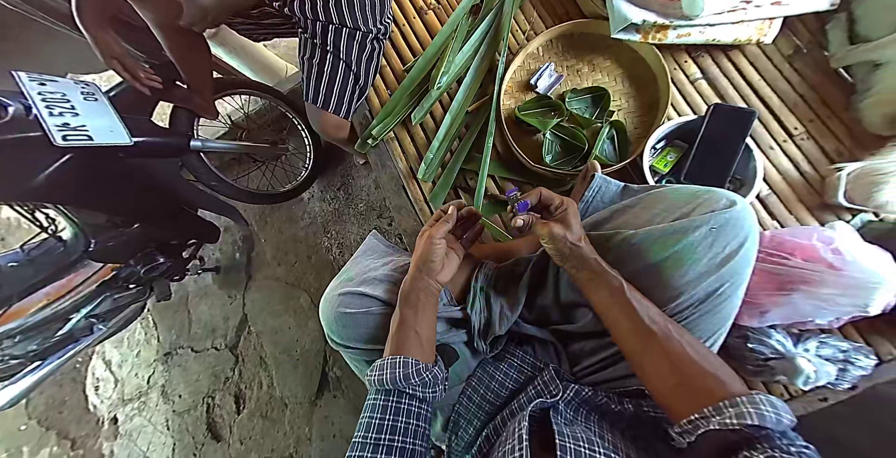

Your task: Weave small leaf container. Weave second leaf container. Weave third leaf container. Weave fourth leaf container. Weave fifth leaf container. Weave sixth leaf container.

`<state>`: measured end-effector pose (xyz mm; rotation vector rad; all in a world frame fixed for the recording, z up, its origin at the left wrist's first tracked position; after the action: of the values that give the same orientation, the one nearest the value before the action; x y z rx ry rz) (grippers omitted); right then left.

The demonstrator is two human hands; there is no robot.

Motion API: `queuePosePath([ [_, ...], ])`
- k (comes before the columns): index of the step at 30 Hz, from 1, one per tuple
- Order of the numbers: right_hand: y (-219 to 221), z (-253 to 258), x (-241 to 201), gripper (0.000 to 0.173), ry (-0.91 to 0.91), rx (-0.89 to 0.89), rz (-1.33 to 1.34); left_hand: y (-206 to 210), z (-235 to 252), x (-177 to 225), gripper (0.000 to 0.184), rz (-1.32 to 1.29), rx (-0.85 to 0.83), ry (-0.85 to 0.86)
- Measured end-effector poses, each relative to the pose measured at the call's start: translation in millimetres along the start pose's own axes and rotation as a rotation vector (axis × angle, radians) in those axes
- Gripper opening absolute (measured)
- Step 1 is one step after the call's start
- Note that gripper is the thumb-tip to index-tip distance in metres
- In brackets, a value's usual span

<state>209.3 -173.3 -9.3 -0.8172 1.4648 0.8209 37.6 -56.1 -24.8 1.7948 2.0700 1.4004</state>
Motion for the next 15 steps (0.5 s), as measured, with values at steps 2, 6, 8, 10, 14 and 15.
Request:
queuePosePath([
  [2, -2, 0, 1, 0.018, 0.013, 0.017, 0.015, -1, -2, 2, 0.029, -0.015, 0.003, 0.003],
  [6, -17, 3, -23, 0.018, 0.09, 0.052, -0.017, -2, 0, 7, 0.024, 0.039, 0.028, 0.049],
  [8, -36, 7, -50, 0.021, 0.121, 0.065, -0.221, -4, 5, 11, 0.021, 0.226, 0.037, 0.127],
  [10, -64, 16, -62, 0.026, 0.05, 0.064, -0.373, -4, 12, 19, 0.022, 0.623, 0.034, 0.242],
  [14, -97, 27, -73, 0.053, -0.006, 0.027, -0.385, 3, 41, 27, 0.018, 1.263, 0.104, 0.366],
  [15, -99, 27, -68, 0.061, 0.008, 0.031, -0.353, 4, 49, 24, 0.02, 1.32, 0.105, 0.349],
])
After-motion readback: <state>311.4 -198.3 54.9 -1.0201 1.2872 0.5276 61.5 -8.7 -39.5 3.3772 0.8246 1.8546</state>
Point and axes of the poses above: each hand's wrist, its own z-axis towards the middle knuckle, its own y-axis out of the palm, x = y × z, the point moved 7 cm from there along z, towards the middle knuckle, and after that the axes turned 12 degrees about -z, right-handed, at the moved point
